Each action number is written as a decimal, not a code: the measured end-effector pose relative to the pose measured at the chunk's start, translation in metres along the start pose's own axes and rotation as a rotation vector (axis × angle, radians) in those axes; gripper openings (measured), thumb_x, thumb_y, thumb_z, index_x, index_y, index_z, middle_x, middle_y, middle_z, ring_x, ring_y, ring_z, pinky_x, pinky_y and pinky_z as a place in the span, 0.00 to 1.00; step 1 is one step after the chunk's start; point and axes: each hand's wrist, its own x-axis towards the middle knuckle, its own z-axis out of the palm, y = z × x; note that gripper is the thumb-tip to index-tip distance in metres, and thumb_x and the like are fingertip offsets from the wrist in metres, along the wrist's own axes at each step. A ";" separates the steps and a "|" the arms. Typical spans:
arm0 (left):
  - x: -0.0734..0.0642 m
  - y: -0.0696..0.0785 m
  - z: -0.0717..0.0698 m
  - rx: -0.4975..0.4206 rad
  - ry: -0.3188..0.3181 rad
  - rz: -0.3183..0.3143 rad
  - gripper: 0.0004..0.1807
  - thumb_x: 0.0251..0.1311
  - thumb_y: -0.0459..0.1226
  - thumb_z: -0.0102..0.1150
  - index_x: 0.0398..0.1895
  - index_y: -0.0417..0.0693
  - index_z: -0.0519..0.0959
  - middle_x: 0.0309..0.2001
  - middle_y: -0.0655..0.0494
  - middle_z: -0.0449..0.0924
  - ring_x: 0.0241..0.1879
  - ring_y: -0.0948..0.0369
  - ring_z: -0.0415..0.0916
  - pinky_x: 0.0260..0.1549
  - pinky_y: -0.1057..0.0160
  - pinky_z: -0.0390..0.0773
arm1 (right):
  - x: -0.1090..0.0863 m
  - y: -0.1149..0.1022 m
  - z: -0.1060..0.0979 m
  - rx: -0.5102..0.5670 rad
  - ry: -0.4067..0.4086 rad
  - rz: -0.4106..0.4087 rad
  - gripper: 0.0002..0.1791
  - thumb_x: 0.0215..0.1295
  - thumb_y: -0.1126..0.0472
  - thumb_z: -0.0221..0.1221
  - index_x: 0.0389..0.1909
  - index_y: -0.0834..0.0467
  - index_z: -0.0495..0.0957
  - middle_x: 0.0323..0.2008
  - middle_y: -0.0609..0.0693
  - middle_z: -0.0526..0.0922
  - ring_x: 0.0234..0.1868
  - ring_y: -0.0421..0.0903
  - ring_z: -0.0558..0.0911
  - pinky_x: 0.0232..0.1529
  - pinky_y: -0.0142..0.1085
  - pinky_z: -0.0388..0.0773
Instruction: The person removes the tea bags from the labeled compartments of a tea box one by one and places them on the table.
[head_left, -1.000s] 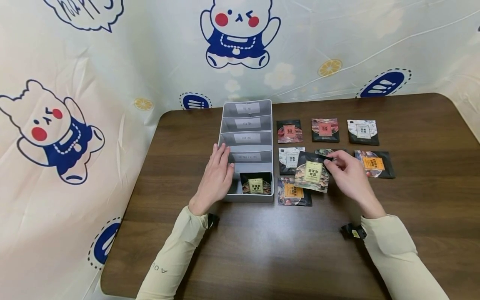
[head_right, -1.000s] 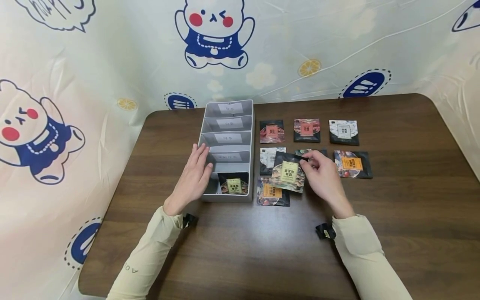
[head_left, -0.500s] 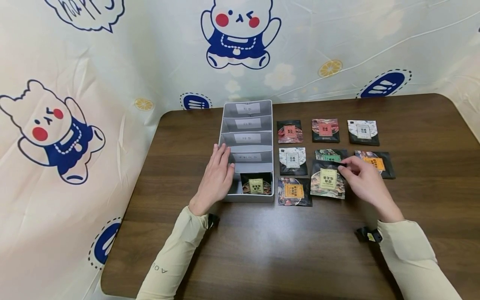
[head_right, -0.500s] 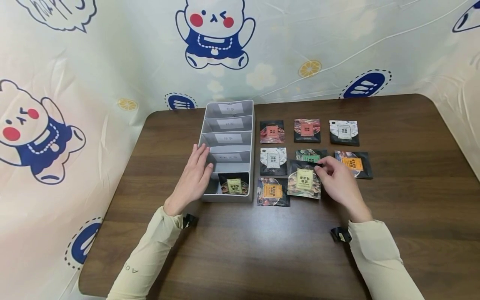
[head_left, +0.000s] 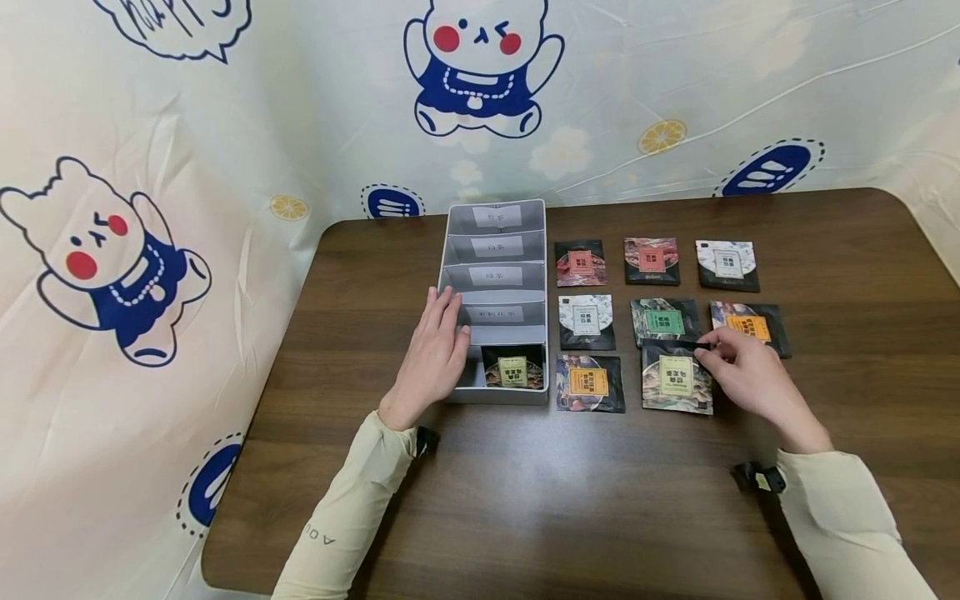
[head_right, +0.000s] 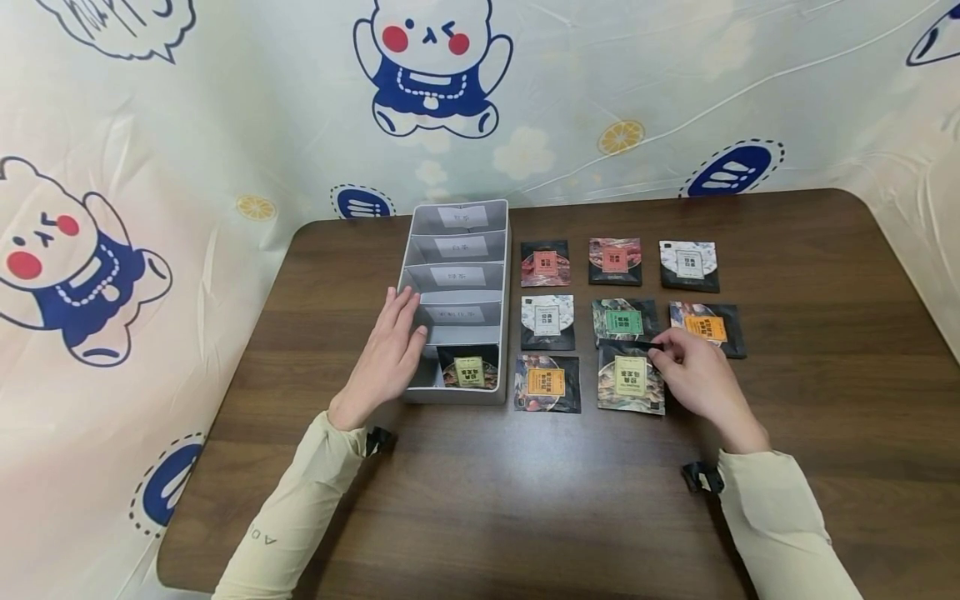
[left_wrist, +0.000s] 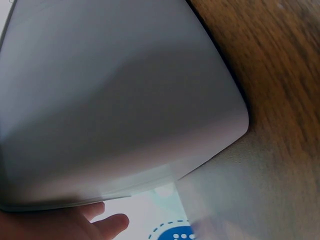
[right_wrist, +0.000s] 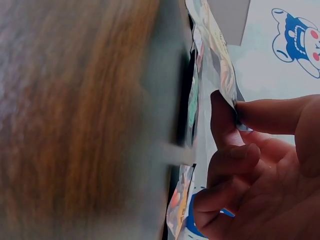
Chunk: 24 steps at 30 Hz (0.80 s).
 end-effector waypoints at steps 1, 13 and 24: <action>0.000 0.000 0.000 -0.001 0.002 0.002 0.28 0.71 0.39 0.40 0.71 0.35 0.60 0.74 0.40 0.54 0.77 0.49 0.38 0.74 0.51 0.47 | 0.000 0.000 0.000 -0.004 -0.002 -0.003 0.14 0.71 0.58 0.51 0.46 0.63 0.77 0.31 0.57 0.84 0.28 0.46 0.72 0.28 0.35 0.65; 0.000 0.000 0.000 -0.007 -0.008 -0.001 0.28 0.72 0.39 0.40 0.71 0.35 0.59 0.74 0.40 0.53 0.78 0.50 0.37 0.74 0.51 0.47 | -0.002 0.002 0.000 -0.025 -0.078 -0.017 0.13 0.69 0.59 0.53 0.44 0.66 0.77 0.23 0.51 0.76 0.23 0.44 0.69 0.24 0.35 0.63; -0.001 0.001 -0.001 -0.015 -0.031 -0.025 0.29 0.72 0.41 0.39 0.72 0.37 0.58 0.75 0.43 0.51 0.78 0.52 0.35 0.73 0.48 0.48 | -0.002 0.005 0.003 -0.092 -0.084 -0.033 0.10 0.67 0.61 0.55 0.40 0.63 0.80 0.26 0.52 0.76 0.25 0.45 0.68 0.25 0.36 0.62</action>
